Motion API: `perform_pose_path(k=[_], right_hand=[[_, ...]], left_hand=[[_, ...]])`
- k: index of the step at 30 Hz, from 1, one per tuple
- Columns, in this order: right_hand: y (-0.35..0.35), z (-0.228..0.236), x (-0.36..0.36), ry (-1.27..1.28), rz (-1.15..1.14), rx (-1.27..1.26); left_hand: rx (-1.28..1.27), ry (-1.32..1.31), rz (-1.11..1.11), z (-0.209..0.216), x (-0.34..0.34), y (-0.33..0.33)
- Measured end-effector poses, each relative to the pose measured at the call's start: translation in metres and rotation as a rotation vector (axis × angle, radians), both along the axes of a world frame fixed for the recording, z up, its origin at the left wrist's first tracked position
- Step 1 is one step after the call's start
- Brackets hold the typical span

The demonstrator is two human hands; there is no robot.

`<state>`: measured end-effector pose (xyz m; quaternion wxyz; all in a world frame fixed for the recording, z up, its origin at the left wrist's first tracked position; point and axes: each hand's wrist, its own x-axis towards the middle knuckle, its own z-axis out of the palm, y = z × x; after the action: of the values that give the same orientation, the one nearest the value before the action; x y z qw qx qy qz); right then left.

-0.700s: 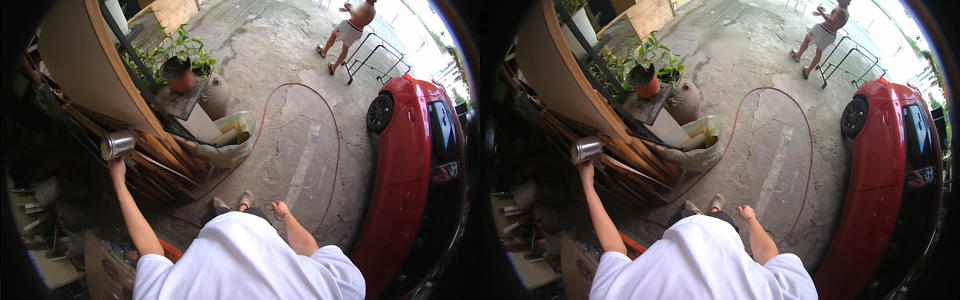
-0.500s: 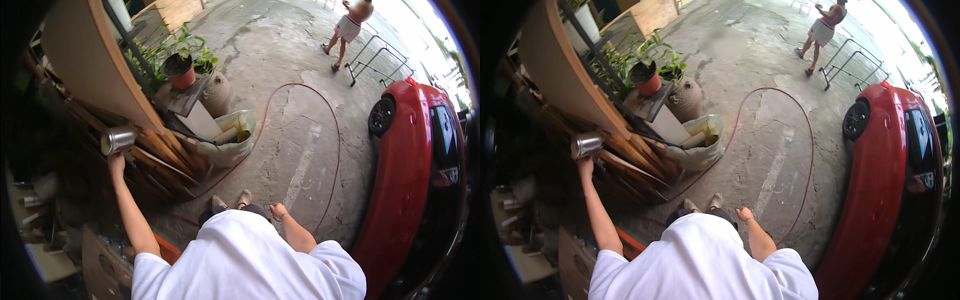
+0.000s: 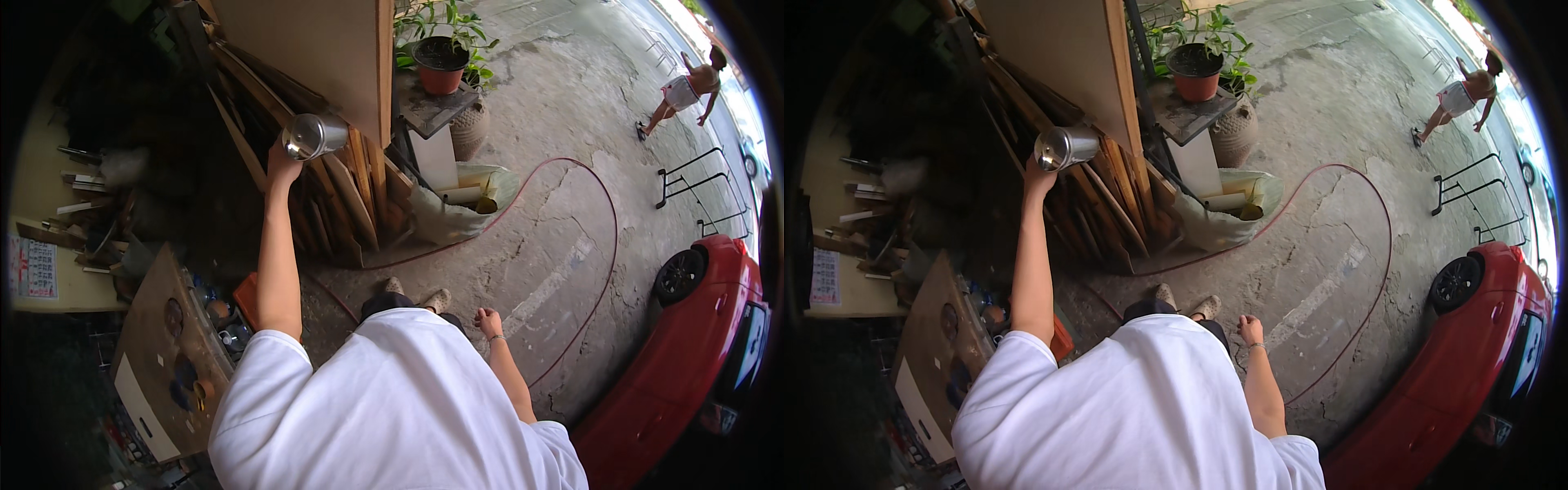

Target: The person prepares a paint sprayer by attaching a hose and filling it with paint from a can. They then walk to a refrigerator, open it, and take out a plastic cup to serve a drink to another person.

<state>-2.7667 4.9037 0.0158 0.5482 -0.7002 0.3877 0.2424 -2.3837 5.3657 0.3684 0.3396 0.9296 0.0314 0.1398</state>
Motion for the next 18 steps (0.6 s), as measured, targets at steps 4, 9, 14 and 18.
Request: perform_pose_path(k=[4, 9, 14, 18], right_hand=[[0.008, -0.002, -0.021, 0.048, 0.022, -0.023], [0.029, 0.008, -0.039, 0.132, 0.1, -0.052], [0.048, 0.021, -0.027, 0.107, 0.268, -0.169], [0.061, 0.025, -0.015, 0.081, 0.232, -0.186]], left_hand=[[-0.028, -0.02, -0.021, 0.009, -0.004, 0.001], [0.017, -0.021, -0.044, 0.005, 0.0, 0.013], [-0.302, -0.106, -0.207, -0.007, -0.008, 0.024], [-0.3, -0.223, -0.044, -0.036, -0.031, 0.037]])
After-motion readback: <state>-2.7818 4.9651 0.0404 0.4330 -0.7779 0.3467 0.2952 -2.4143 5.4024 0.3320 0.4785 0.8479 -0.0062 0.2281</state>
